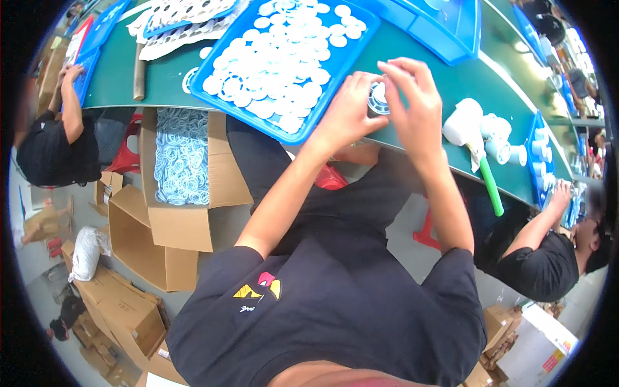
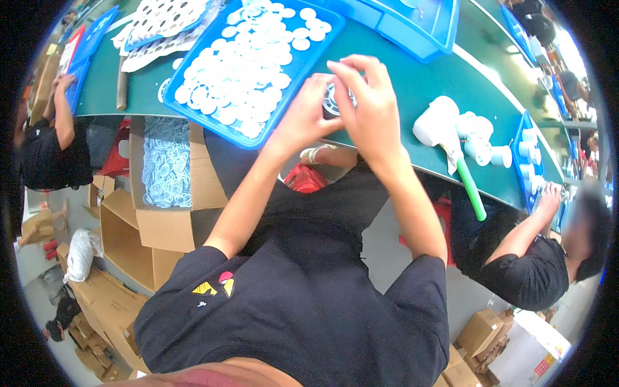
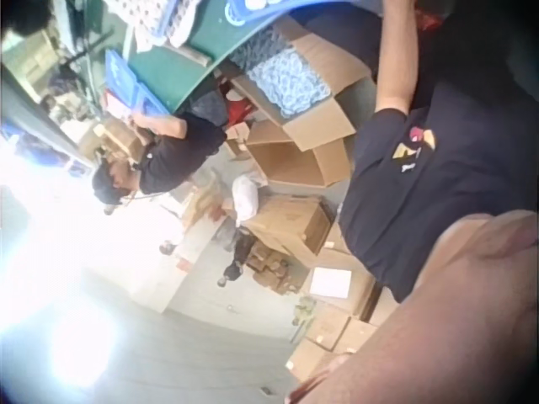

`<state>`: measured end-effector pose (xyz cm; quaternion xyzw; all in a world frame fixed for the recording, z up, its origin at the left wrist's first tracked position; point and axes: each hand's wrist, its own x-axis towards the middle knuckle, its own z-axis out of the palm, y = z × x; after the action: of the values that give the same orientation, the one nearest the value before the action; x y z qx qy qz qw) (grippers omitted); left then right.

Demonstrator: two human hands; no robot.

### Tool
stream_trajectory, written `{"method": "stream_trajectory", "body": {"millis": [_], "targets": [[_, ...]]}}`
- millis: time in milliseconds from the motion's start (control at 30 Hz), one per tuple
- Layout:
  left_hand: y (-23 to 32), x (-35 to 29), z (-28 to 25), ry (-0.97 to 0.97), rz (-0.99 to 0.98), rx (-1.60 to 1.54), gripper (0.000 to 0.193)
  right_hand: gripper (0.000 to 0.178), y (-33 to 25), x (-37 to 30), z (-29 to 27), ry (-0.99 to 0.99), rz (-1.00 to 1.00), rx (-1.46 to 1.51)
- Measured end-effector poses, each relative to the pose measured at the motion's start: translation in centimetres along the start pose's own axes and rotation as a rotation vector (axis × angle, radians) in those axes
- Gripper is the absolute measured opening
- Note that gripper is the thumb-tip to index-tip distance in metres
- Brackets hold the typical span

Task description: Assembling small circular electronic components on a production line.

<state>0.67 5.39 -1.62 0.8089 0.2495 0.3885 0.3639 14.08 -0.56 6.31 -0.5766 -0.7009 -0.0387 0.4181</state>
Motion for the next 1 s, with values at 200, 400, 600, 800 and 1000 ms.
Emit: {"method": "stream_trajectory", "body": {"millis": [200, 400, 600, 800, 1000], "targets": [[0.6, 0.3, 0.1, -0.001, -0.035, -0.053, 0.072, 0.049, 3.3, 13.4, 11.7, -0.213, 0.123, -0.103], [1.6, 0.6, -0.8, 0.039, -0.089, -0.230, 0.113, 0.076, 4.3, 17.0, 19.9, -0.225, 0.143, -0.368], [1.9, 0.2, -0.9, 0.070, -0.091, -0.246, 0.110, 0.048, 3.8, 16.9, 19.9, -0.366, 0.123, -0.398], [0.9, 0.0, 0.1, 0.047, -0.087, -0.107, 0.100, 0.054, 6.5, 16.8, 16.4, -0.376, -0.177, -0.331], [1.0, -0.6, 0.2, 0.100, -0.120, -0.051, 0.109, 0.052, 4.6, 8.8, 4.5, -0.106, 0.063, 0.123]]}}
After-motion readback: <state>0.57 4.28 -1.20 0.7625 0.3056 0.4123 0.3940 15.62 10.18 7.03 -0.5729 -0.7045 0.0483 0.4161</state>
